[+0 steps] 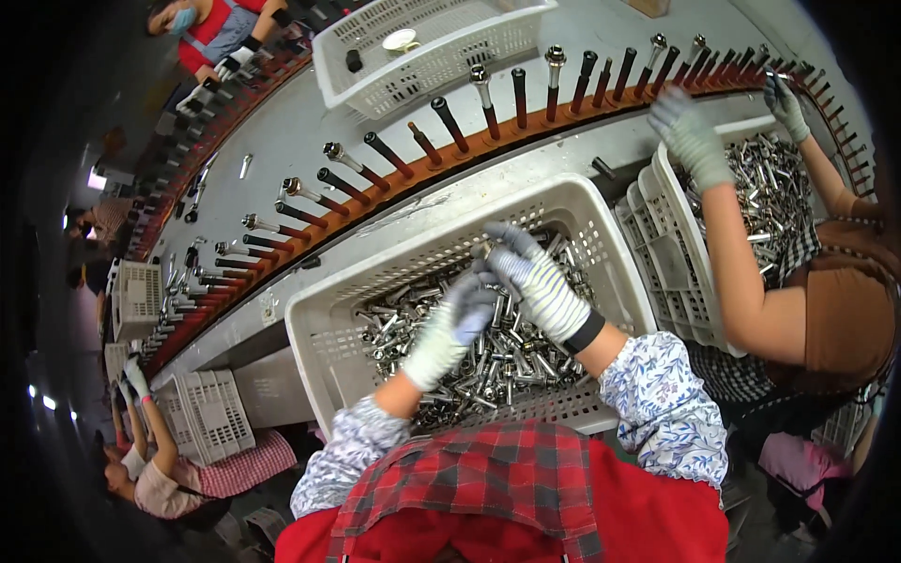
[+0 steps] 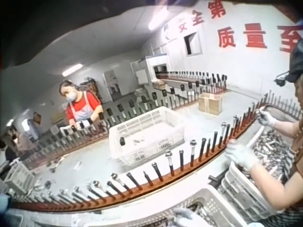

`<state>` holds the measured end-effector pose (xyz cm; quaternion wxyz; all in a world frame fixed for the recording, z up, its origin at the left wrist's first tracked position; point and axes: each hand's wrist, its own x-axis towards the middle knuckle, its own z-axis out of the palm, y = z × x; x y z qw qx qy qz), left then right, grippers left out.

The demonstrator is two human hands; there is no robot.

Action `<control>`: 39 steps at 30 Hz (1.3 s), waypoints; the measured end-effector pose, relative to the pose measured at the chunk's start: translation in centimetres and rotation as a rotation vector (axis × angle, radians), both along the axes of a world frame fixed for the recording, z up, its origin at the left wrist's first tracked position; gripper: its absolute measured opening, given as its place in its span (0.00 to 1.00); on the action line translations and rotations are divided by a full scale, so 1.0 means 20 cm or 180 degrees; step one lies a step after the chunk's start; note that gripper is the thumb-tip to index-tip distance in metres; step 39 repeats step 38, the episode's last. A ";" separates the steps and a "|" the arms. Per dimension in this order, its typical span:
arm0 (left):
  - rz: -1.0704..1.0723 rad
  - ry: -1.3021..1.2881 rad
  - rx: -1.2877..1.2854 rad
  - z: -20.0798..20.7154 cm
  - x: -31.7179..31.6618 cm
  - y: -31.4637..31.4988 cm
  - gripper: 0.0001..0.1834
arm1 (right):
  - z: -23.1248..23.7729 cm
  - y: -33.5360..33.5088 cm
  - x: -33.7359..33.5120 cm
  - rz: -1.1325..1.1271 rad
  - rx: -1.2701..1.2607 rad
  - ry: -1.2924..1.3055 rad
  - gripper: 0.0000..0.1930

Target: The person assembles or sorts small metal parts by hand on an assembly line, taking them from plastic bins and placing them onto assembly line fixtures.

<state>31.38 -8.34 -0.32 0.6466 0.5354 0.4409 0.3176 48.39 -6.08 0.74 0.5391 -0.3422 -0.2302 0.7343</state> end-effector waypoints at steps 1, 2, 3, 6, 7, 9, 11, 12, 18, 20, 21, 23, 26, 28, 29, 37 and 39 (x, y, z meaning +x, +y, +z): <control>0.0026 -0.0464 -0.0402 -0.12 0.06 -0.03 0.23 | 0.03 -0.03 -0.04 0.0190 0.0130 -0.0328 0.25; 0.0168 -0.0596 -0.0284 -0.22 0.09 -0.06 0.23 | -0.01 -0.07 -0.05 0.0436 0.0551 -0.1149 0.26; 0.0328 -0.0721 -0.0188 -0.25 0.10 -0.06 0.24 | 0.00 -0.08 -0.08 0.0694 0.0952 -0.1961 0.26; 0.0355 -0.0765 -0.0380 -0.21 0.11 -0.04 0.27 | 0.06 -0.09 -0.04 0.0852 0.2596 -0.3461 0.34; 0.0064 -0.0879 -0.0663 -0.15 0.07 -0.01 0.28 | 0.07 -0.09 -0.03 0.0745 0.2639 -0.3410 0.36; -0.0058 -0.0321 0.0684 -0.19 -0.03 0.03 0.26 | 0.10 -0.08 0.00 0.0751 0.2609 -0.3038 0.43; -0.0087 -0.0102 -0.0255 0.03 -0.10 0.13 0.20 | 0.12 -0.03 0.06 0.0892 0.2610 -0.2862 0.42; -0.0145 0.0055 0.0403 0.10 -0.16 0.22 0.16 | 0.15 0.00 0.09 0.0873 0.2473 -0.3290 0.38; 0.1266 0.1060 0.2378 0.25 -0.60 0.89 0.13 | 0.22 0.21 0.28 -0.0729 0.1016 -0.2316 0.24; 0.1341 0.1332 0.2476 0.11 -0.80 1.04 0.13 | 0.28 0.43 0.26 -0.0985 0.1194 -0.2568 0.24; 0.1370 0.1218 0.2157 0.06 -0.86 1.07 0.13 | 0.29 0.55 0.23 -0.1162 0.1246 -0.2773 0.24; 0.1362 0.1833 0.1541 0.02 -0.86 1.05 0.12 | 0.26 0.75 0.21 -0.0981 0.1089 -0.2727 0.23; 0.1566 0.1586 0.1634 -0.02 -0.90 1.04 0.15 | 0.15 1.00 0.16 -0.0820 0.1020 -0.3141 0.21; 0.1697 0.2209 0.1758 -0.13 -1.08 1.07 0.19 | 0.06 1.12 0.15 -0.0785 0.1466 -0.3702 0.21; 0.1695 0.2383 0.1686 -0.05 -1.07 1.03 0.21 | 0.01 1.16 0.15 -0.0792 0.1766 -0.4154 0.20; 0.1044 0.1799 0.2821 0.04 -0.78 0.36 0.17 | -0.22 1.20 -0.02 -0.1505 0.2504 -0.5109 0.22; 0.1071 0.1819 0.2794 0.03 -0.80 0.33 0.17 | -0.21 1.16 -0.10 -0.0766 0.1677 -0.4597 0.23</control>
